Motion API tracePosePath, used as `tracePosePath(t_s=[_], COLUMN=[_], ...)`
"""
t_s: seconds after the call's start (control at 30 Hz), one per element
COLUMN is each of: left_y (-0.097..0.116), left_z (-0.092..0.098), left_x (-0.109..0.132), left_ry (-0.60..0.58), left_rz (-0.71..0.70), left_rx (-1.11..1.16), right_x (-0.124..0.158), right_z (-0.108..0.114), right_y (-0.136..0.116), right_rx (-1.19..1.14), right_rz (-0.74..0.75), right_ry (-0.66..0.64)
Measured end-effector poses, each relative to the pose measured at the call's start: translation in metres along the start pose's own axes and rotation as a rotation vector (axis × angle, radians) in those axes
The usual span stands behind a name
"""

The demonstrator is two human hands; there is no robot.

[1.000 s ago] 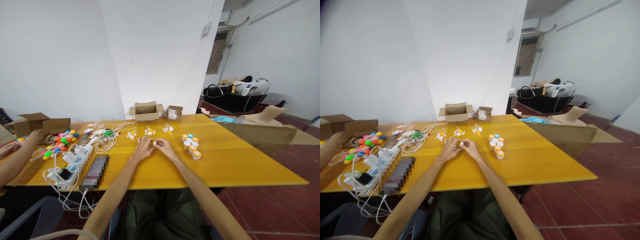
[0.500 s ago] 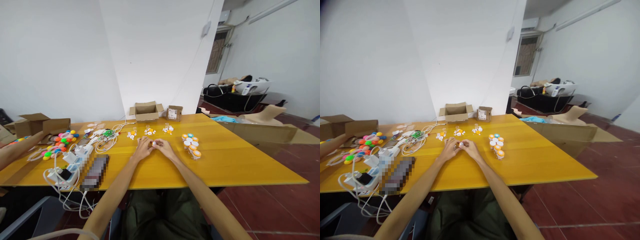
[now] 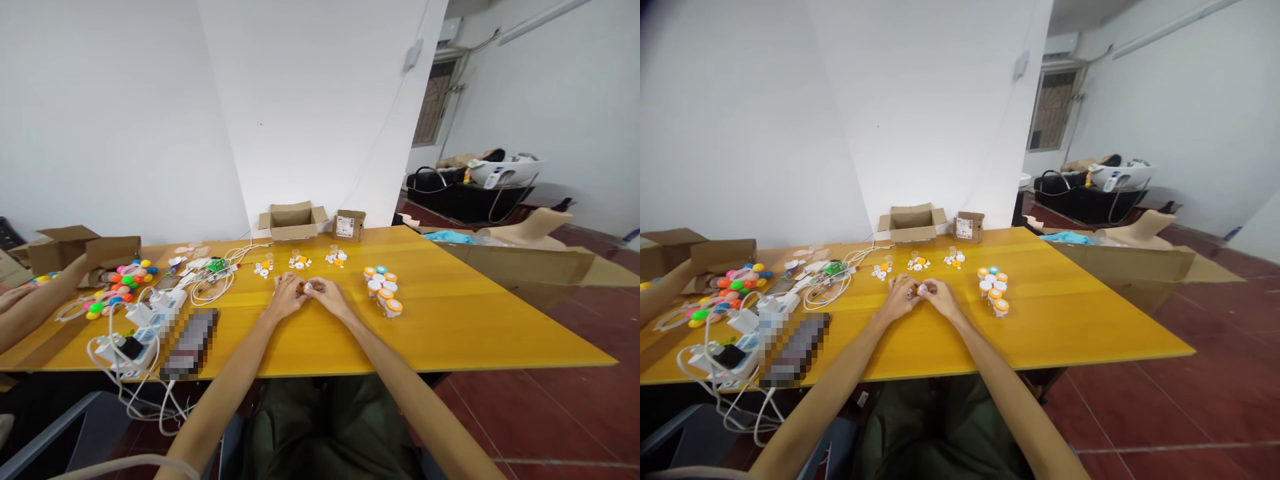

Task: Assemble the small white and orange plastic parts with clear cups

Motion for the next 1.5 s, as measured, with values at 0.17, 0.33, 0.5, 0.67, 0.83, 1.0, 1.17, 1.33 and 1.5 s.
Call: tracePosePath(t_s=[0.17,0.33,0.5,0.67,0.83,1.0,1.17,1.33,1.5], left_y=[-0.001,-0.002,-0.001,-0.001,0.000,0.000,0.001,-0.001,-0.003], left_z=[-0.001,-0.002,-0.002,-0.001,0.000,0.000,0.001,-0.001,-0.004], left_x=[-0.001,-0.001,0.000,0.000,0.000,0.000,0.000,0.000,0.001], left_ry=[0.007,0.000,0.005,0.008,0.005,0.005,-0.008,0.009,0.038], left_rz=[-0.003,-0.006,-0.005,-0.004,0.008,0.021,0.028,0.017,-0.007], left_rx=[-0.014,-0.025,-0.042,-0.045,-0.047,-0.053,-0.063,-0.082,-0.091], right_x=[0.000,-0.001,-0.001,-0.001,-0.002,-0.004,0.000,0.005,0.005], right_z=[-0.001,-0.001,-0.001,0.000,0.004,0.008,0.012,0.010,0.008], right_y=[0.001,0.004,0.005,0.004,0.004,0.004,0.000,-0.002,0.000], right_rx=[0.029,0.044,0.039,0.020,0.041,0.100,0.301,0.574,0.627], right_rz=[0.025,0.044,0.048,0.036,0.047,0.085,0.144,0.154,0.144], right_ry=[0.025,0.034,0.036,0.054,0.120,0.195,0.232,0.140,0.121])
Point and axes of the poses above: each hand's wrist, its own x-axis away from the middle knuckle, its own z-axis out of the back of the hand, y = z × x, the point moved 2 cm from there along -x, towards the middle knuckle, and after that the axes turned 14 degrees about -x, right-handed, at the moved point
